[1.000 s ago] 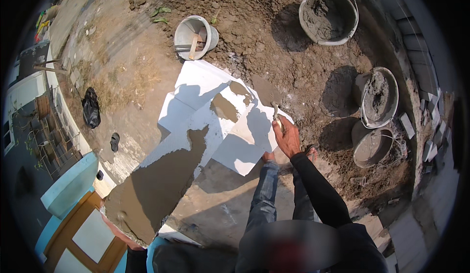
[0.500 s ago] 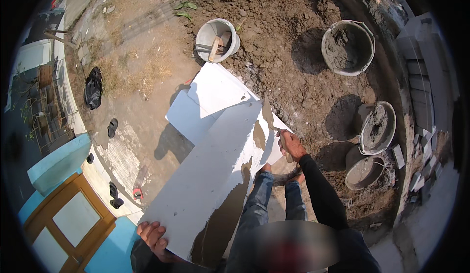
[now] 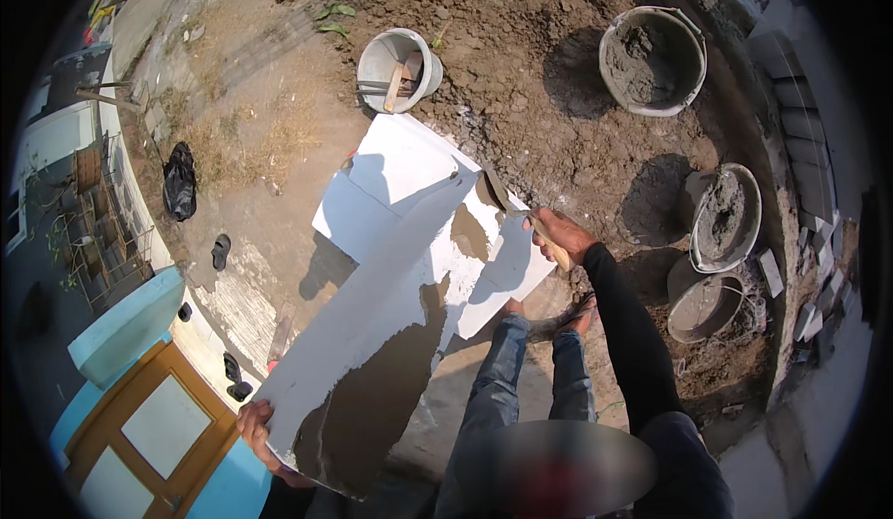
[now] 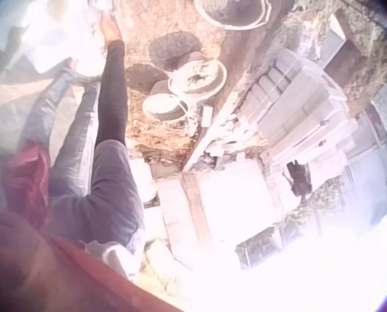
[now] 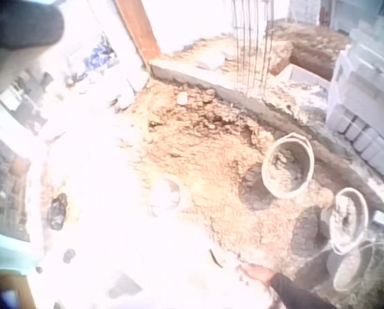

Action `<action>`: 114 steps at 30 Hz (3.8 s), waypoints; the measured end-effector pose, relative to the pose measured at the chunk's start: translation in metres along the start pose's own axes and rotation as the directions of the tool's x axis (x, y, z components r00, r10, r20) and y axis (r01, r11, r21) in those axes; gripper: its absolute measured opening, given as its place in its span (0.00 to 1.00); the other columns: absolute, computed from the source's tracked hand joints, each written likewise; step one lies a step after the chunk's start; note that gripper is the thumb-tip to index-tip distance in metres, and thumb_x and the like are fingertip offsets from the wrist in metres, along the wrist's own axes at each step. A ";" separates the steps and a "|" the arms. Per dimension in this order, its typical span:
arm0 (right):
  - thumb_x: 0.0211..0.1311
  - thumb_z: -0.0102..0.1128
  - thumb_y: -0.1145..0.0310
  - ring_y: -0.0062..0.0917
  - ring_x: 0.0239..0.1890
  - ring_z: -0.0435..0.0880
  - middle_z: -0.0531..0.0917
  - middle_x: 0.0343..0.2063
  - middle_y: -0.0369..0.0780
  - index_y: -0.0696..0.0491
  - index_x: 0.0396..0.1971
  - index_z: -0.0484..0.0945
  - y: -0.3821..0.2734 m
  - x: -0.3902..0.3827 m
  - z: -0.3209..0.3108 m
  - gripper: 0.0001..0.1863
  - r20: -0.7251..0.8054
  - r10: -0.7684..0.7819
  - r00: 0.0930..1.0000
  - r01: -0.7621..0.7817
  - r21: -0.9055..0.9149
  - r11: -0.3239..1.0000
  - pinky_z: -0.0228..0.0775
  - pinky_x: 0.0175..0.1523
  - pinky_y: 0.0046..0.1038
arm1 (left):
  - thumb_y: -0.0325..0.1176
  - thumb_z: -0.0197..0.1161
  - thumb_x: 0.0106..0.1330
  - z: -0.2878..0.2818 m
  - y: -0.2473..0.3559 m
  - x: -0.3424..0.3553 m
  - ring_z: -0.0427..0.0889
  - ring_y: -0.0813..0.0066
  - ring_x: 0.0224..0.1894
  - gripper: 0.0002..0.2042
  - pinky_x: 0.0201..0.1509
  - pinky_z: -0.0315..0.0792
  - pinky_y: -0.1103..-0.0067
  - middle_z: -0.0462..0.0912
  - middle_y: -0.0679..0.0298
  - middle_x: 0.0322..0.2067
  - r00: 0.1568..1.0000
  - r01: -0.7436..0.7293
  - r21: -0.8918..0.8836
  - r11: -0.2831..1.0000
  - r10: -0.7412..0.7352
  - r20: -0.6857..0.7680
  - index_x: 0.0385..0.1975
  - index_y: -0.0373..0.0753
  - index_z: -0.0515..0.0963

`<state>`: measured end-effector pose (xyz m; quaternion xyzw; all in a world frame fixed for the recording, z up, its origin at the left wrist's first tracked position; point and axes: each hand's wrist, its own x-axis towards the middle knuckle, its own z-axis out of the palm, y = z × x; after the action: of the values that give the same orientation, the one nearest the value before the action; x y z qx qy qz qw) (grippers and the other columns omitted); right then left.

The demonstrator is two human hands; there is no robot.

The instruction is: The person spreads mortar onto the side of a large white block with a trowel and then positions the block onto a wall, tapping it into place with a hammer.

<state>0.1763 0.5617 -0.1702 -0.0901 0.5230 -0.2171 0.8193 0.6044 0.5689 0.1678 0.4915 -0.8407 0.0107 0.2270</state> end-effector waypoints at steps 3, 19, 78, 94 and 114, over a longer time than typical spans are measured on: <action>0.77 0.36 0.48 0.17 0.14 0.66 0.70 0.20 0.33 0.53 0.44 0.74 -0.012 -0.016 0.014 0.24 0.102 -0.002 0.995 0.006 -0.035 0.999 0.64 0.19 0.23 | 0.49 0.49 0.77 0.001 0.008 0.006 0.79 0.53 0.49 0.25 0.57 0.70 0.54 0.78 0.48 0.48 1.000 0.027 0.057 0.998 -0.027 -0.001 0.60 0.33 0.65; 0.77 0.37 0.48 0.17 0.13 0.67 0.70 0.16 0.33 0.57 0.39 0.77 -0.028 -0.185 0.101 0.27 0.428 -0.030 0.903 0.139 -0.225 0.964 0.64 0.23 0.22 | 0.50 0.62 0.67 -0.014 0.032 -0.002 0.70 0.51 0.59 0.35 0.63 0.65 0.57 0.73 0.47 0.56 0.965 0.199 -0.109 0.974 -0.176 0.193 0.67 0.33 0.61; 0.76 0.44 0.44 0.16 0.16 0.67 0.67 0.19 0.33 0.54 0.35 0.69 -0.018 -0.209 0.083 0.25 0.504 0.103 0.858 -0.049 -0.120 0.992 0.61 0.19 0.23 | 0.64 0.45 0.72 -0.010 0.048 -0.006 0.66 0.54 0.63 0.38 0.69 0.60 0.59 0.65 0.49 0.60 0.935 0.299 -0.039 0.953 -0.284 0.214 0.67 0.33 0.61; 0.74 0.40 0.49 0.18 0.16 0.70 0.73 0.23 0.35 0.53 0.38 0.70 0.020 -0.067 0.037 0.21 0.097 -0.063 0.993 0.063 0.002 0.998 0.66 0.22 0.24 | 0.44 0.67 0.64 -0.005 0.079 0.003 0.66 0.49 0.64 0.36 0.69 0.60 0.57 0.66 0.46 0.61 0.936 0.307 -0.060 0.950 -0.290 0.197 0.66 0.30 0.61; 0.77 0.47 0.50 0.15 0.13 0.63 0.68 0.19 0.33 0.52 0.36 0.69 -0.033 -0.135 0.056 0.19 0.381 0.089 0.920 -0.143 0.118 0.983 0.60 0.17 0.21 | 0.41 0.80 0.43 -0.017 0.080 0.010 0.66 0.54 0.62 0.52 0.67 0.61 0.60 0.64 0.49 0.60 0.944 0.142 -0.022 0.990 -0.129 0.302 0.68 0.31 0.56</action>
<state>0.1689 0.5884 -0.0229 -0.0396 0.3447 -0.1839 0.9197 0.5398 0.6061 0.2033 0.5391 -0.8296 -0.0980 0.1077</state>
